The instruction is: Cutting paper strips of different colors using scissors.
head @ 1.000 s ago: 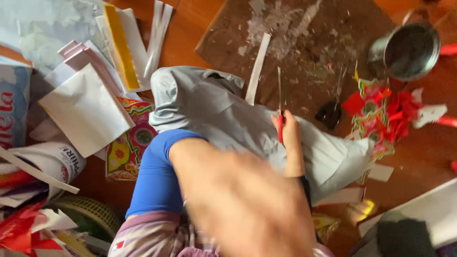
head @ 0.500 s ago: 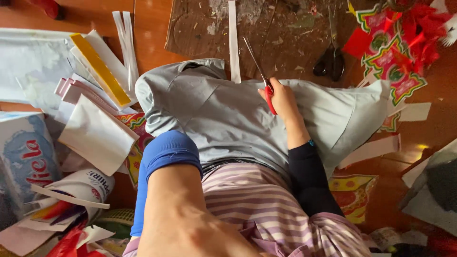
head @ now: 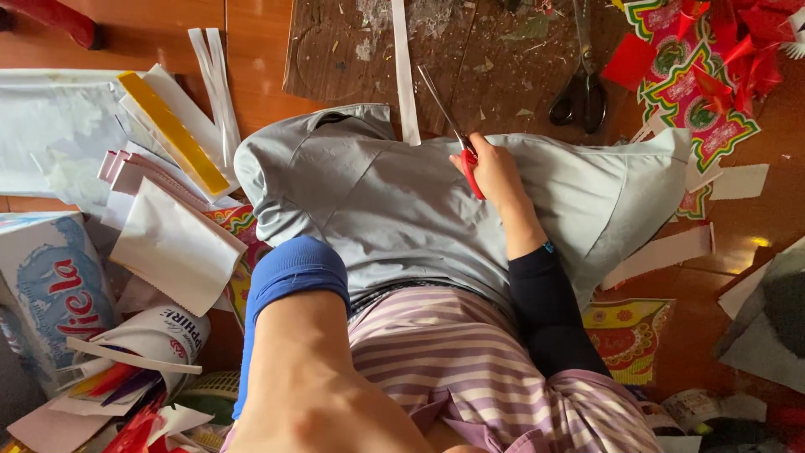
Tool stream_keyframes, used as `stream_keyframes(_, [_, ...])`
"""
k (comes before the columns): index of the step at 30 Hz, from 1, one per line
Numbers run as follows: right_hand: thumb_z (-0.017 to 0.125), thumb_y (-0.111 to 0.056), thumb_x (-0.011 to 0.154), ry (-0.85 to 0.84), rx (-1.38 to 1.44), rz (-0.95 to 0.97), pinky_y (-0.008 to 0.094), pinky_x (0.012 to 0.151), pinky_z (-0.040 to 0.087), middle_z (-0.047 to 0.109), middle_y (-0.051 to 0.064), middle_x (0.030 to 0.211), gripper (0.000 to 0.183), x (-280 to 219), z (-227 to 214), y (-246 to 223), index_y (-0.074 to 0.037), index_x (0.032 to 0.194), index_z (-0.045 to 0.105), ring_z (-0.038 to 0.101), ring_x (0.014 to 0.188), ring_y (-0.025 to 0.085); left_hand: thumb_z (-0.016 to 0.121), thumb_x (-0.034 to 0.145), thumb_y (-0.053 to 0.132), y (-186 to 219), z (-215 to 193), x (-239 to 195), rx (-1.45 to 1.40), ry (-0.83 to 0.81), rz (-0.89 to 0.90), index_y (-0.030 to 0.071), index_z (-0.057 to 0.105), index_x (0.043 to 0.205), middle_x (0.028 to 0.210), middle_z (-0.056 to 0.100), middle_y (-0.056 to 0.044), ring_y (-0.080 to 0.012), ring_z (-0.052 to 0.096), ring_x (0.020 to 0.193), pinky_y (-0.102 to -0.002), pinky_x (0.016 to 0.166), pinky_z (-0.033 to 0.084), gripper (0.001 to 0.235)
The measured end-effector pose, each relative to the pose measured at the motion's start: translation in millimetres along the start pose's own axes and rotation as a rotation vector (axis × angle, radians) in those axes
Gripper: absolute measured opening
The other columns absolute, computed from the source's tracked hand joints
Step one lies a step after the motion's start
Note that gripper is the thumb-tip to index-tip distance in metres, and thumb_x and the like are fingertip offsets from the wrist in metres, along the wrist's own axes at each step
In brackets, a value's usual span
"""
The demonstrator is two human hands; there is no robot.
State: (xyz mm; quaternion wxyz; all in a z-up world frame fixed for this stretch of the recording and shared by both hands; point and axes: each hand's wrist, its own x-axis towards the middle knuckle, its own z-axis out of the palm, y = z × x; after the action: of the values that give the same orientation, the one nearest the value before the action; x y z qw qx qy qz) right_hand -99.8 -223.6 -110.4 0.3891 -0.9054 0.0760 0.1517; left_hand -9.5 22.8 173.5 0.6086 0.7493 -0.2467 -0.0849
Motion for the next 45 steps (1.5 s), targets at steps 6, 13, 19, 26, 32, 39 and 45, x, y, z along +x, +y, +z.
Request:
stream_keyframes(6, [0.079,-0.037,0.091,0.021,-0.009,-0.027,0.052,0.062,0.048,0.069,0.022,0.084,0.040,1,0,0,-0.005,0.101,0.060,0.065,0.080,0.045,0.071,0.102,0.003,0,0,1,0.040,0.078,-0.068,0.002,0.064,0.109,0.099,0.073,-0.009,-0.0196,0.073,0.087,-0.031,0.077,0.059,0.010])
stream_keyframes(13, [0.079,-0.037,0.091,0.019,0.024,-0.026,0.050,0.063,0.050,0.069,0.021,0.083,0.042,3,-4,-7,-0.001,0.098,0.058,0.066,0.079,0.044,0.077,0.093,0.037,-294,82,-22,0.773,-0.229,-0.583,0.006,0.050,0.125,0.081,0.073,-0.017,-0.0373,0.069,0.074,-0.050,0.058,0.052,0.052])
stream_keyframes(19, [0.077,-0.032,0.093,0.037,0.000,-0.040,0.050,0.064,0.049,0.070,0.022,0.084,0.036,2,-1,-2,-0.004,0.112,0.065,0.067,0.081,0.044,0.077,0.086,0.043,-338,125,-36,0.869,-0.111,-0.639,-0.010,0.030,0.131,0.080,0.072,-0.023,-0.0431,0.071,0.076,-0.051,0.062,0.057,0.084])
stream_keyframes(26, [0.078,-0.031,0.092,0.046,-0.010,-0.046,0.050,0.066,0.050,0.070,0.023,0.087,0.038,2,4,2,-0.004,0.114,0.065,0.068,0.083,0.043,0.087,0.077,0.021,-381,132,-45,0.660,0.083,-0.736,0.001,0.041,0.113,0.089,0.072,-0.024,-0.0458,0.070,0.088,-0.052,0.072,0.055,0.062])
stream_keyframes(32, [0.080,-0.026,0.094,0.086,0.153,0.004,0.040,0.060,0.049,0.066,0.016,0.077,0.031,4,4,-2,-0.002,0.110,0.067,0.064,0.070,0.030,0.090,0.071,0.006,-379,129,-50,-0.015,0.175,-0.583,0.000,0.054,0.104,0.088,0.073,-0.019,-0.0337,0.071,0.079,-0.041,0.065,0.056,0.048])
stream_keyframes(39, [0.077,-0.008,0.094,0.004,0.885,0.089,0.024,0.066,0.046,0.064,-0.001,0.089,0.028,-2,17,-8,-0.005,0.117,0.062,0.056,0.078,0.008,0.079,0.086,0.004,-302,142,-79,-0.607,0.119,-0.663,-0.002,0.052,0.120,0.096,0.072,-0.013,-0.0198,0.071,0.089,-0.030,0.079,0.060,0.044])
stream_keyframes(45, [0.079,-0.005,0.094,-0.035,0.649,-0.099,0.024,0.074,0.051,0.062,0.001,0.091,0.028,-50,9,-43,-0.002,0.118,0.064,0.055,0.082,0.007,0.056,0.102,0.023,-325,129,-63,-1.319,0.235,-0.972,-0.003,0.052,0.128,0.101,0.072,-0.013,-0.0248,0.072,0.087,-0.041,0.077,0.060,0.037])
